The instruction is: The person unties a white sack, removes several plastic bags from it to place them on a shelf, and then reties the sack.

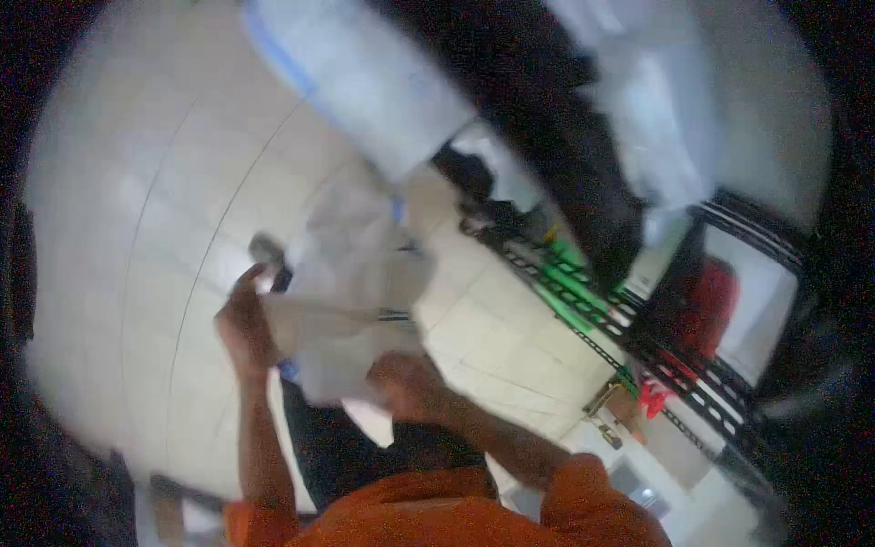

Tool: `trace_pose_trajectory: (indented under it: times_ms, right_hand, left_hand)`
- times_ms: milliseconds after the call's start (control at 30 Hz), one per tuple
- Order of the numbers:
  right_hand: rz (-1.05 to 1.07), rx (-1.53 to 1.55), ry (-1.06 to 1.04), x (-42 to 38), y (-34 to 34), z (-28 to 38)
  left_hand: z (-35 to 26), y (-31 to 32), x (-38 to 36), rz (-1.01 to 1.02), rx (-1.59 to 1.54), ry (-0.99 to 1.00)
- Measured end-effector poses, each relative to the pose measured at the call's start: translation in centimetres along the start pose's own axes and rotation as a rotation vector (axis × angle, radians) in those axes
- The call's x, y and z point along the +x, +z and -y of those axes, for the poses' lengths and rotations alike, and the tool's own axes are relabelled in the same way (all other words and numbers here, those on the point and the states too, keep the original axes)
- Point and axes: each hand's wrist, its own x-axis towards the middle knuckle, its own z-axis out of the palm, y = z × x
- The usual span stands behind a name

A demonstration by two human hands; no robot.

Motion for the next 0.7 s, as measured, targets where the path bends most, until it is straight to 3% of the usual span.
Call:
trace_pose_trajectory:
  times_ms: [33,67,100,133,167,233,267,333,367,400,467,500,533,567,600,633,700]
  right_hand:
    - [0.057,0.101,0.107,-1.9,-1.6,2.4]
    - [0.002,0.155,0.14,-3.8,-3.1,3.1]
    - [-0.216,0.23,0.123,-6.5,-4.2,4.0]
    - [0.092,-0.046,0.515,-7.9,-8.3,5.9]
    - [-0.152,0.251,0.631,-11.5,-9.6,5.0]
    - [-0.788,0.898,0.61,-18.7,-12.2,3.3]
    - [-1.141,0.724,0.574,-19.8,-15.0,2.8]
    - [-1.557,0.334,0.476,-20.5,-20.6,0.4]
    - [-1.689,0.285,0.388,-21.3,-23.4,-1.4]
    - [-1.929,0.834,0.14,-19.0,-26.6,-0.5]
    - [-2.142,0.398,0.207,-19.5,-30.3,-2.7]
    - [-2.014,0.183,-0.142,-24.4,-31.8,-9.2]
    - [-2.101,0.008,-0.148,-20.7,-34.5,-7.8]
    - [-1.92,-0.473,0.188,-23.3,-37.0,-11.8]
    - [-1.695,-1.175,0.65,-25.8,-39.5,-15.7]
    - [-1.509,-1.714,0.825,-28.2,-42.0,-19.5]
    - [-1.187,-1.718,1.077,-24.7,-43.8,-20.5]
  left_hand:
    - [-2.3,-1.0,0.3,0.065,0.241,-0.103]
    - [0.3,-0.2,0.4,0.028,0.297,0.106]
    - [1.7,-0.6,0.3,-0.022,0.404,0.097]
    - [3.5,-1.5,0.6,-0.087,0.41,0.086]
    - [7.8,-3.1,1.5,-0.071,0.467,0.216]
    - [7.1,-4.7,1.0,-0.008,0.473,0.014]
    - [8.4,-4.8,1.0,0.029,0.48,0.08]
    - [4.5,-5.2,0.1,0.129,0.417,0.034]
    - [3.0,-4.0,-1.4,0.22,0.361,-0.017]
    - [5.9,-3.4,-1.9,0.209,0.275,0.038]
    - [4.8,-1.9,-3.5,0.226,0.353,-0.073]
    - [4.0,-1.3,-4.5,0.205,0.36,-0.147]
    - [5.1,-3.1,-3.2,0.208,0.355,-0.159]
    - [6.9,-3.2,-4.1,0.215,0.35,-0.046]
    - [8.1,-3.1,-4.9,0.225,0.344,0.066]
    - [8.1,-3.0,-5.0,0.236,0.343,0.061]
    - [7.6,-2.6,-5.3,0.242,0.384,-0.098]
